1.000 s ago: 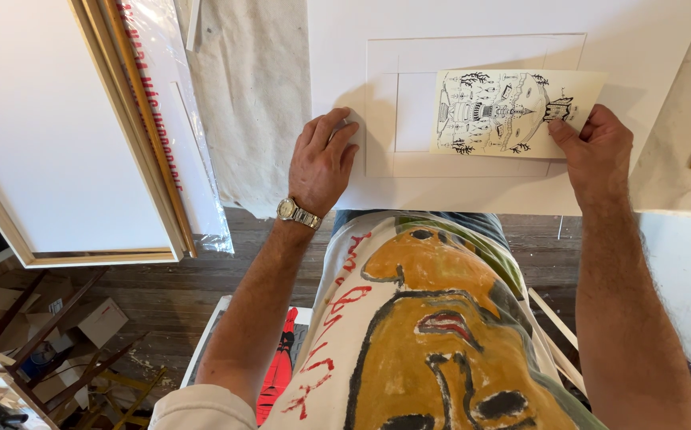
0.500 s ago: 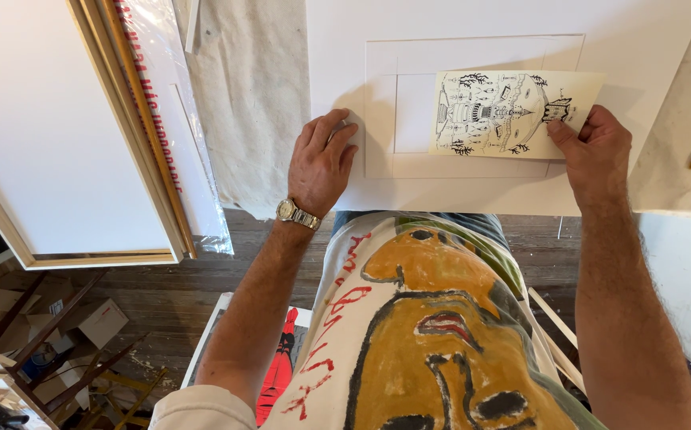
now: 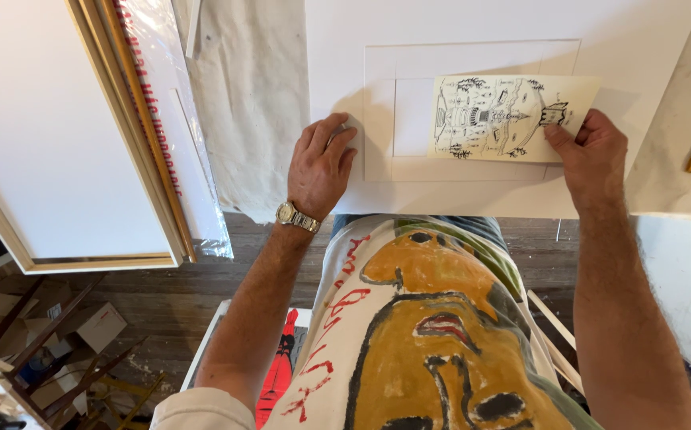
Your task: Aligning a drawing with a mat board and backing for framing
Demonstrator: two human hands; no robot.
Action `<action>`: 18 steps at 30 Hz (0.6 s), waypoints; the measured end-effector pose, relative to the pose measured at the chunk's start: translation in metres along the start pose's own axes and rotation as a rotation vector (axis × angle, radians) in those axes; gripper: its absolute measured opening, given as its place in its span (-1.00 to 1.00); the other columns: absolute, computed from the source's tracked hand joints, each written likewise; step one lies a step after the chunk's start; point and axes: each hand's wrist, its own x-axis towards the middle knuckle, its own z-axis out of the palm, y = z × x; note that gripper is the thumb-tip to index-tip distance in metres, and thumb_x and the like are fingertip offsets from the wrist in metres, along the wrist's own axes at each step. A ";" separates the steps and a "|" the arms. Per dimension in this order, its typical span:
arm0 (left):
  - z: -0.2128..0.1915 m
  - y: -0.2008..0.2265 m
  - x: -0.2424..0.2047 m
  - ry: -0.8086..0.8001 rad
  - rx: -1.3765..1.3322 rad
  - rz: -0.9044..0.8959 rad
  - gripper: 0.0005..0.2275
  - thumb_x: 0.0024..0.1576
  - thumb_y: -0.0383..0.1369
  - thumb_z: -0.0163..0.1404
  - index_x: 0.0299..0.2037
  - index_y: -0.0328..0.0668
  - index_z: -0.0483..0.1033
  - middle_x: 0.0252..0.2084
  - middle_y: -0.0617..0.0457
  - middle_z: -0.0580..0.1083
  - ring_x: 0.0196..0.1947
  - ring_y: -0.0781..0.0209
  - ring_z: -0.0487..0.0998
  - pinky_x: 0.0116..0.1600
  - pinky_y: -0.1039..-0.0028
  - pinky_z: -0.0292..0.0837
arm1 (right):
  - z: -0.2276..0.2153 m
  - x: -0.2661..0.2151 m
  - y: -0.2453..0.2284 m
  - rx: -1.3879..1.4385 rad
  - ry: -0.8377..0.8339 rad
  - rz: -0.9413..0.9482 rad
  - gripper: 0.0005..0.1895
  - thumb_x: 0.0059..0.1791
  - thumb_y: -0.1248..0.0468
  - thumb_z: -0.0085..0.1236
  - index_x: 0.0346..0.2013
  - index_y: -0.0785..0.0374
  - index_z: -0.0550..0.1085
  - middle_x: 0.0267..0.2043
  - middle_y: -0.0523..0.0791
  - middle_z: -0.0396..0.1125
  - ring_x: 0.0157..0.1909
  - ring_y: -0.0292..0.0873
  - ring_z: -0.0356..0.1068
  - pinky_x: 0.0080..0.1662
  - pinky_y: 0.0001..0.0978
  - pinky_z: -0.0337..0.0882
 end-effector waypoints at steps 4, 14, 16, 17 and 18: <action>-0.001 0.000 0.003 0.000 0.004 0.011 -0.77 0.16 -0.58 0.14 0.02 -0.33 0.55 0.22 -0.06 0.41 0.08 -0.09 0.47 0.20 0.20 0.49 | 0.000 -0.001 -0.007 -0.001 0.008 0.002 -0.79 0.12 0.26 0.31 0.03 0.16 0.52 -0.18 -0.27 0.44 -0.17 -0.41 0.32 -0.13 -0.54 0.44; -0.014 0.000 0.011 -0.015 -0.031 0.083 -0.79 0.14 -0.58 0.13 -0.02 -0.38 0.54 0.18 -0.14 0.44 0.09 -0.10 0.47 0.19 0.20 0.49 | -0.005 0.001 -0.008 0.116 0.073 0.097 -0.77 0.08 0.24 0.24 0.03 0.16 0.51 -0.08 -0.24 0.46 -0.06 -0.37 0.38 0.01 -0.51 0.45; -0.017 -0.002 0.013 -0.039 -0.076 0.088 -0.80 0.17 -0.58 0.08 -0.01 -0.39 0.53 0.19 -0.15 0.42 0.08 -0.10 0.47 0.21 0.20 0.45 | -0.011 0.011 0.022 0.520 0.276 0.134 -0.83 0.09 0.32 0.21 -0.02 0.13 0.51 -0.11 -0.23 0.48 -0.07 -0.34 0.45 -0.07 -0.37 0.62; -0.018 -0.002 0.013 -0.041 -0.084 0.105 -0.80 0.17 -0.58 0.08 -0.01 -0.39 0.53 0.19 -0.15 0.42 0.08 -0.10 0.47 0.21 0.20 0.45 | -0.013 0.005 0.017 0.524 0.294 0.132 -0.83 0.09 0.32 0.21 -0.02 0.13 0.51 -0.11 -0.23 0.48 -0.07 -0.34 0.45 -0.07 -0.37 0.62; -0.019 -0.003 0.014 -0.048 -0.081 0.112 -0.80 0.17 -0.58 0.08 -0.01 -0.39 0.53 0.18 -0.15 0.42 0.07 -0.09 0.47 0.21 0.20 0.45 | -0.015 0.000 0.012 0.661 0.365 0.189 -0.73 0.05 0.32 0.23 0.05 0.11 0.51 -0.02 -0.24 0.51 0.00 -0.29 0.52 -0.09 -0.33 0.65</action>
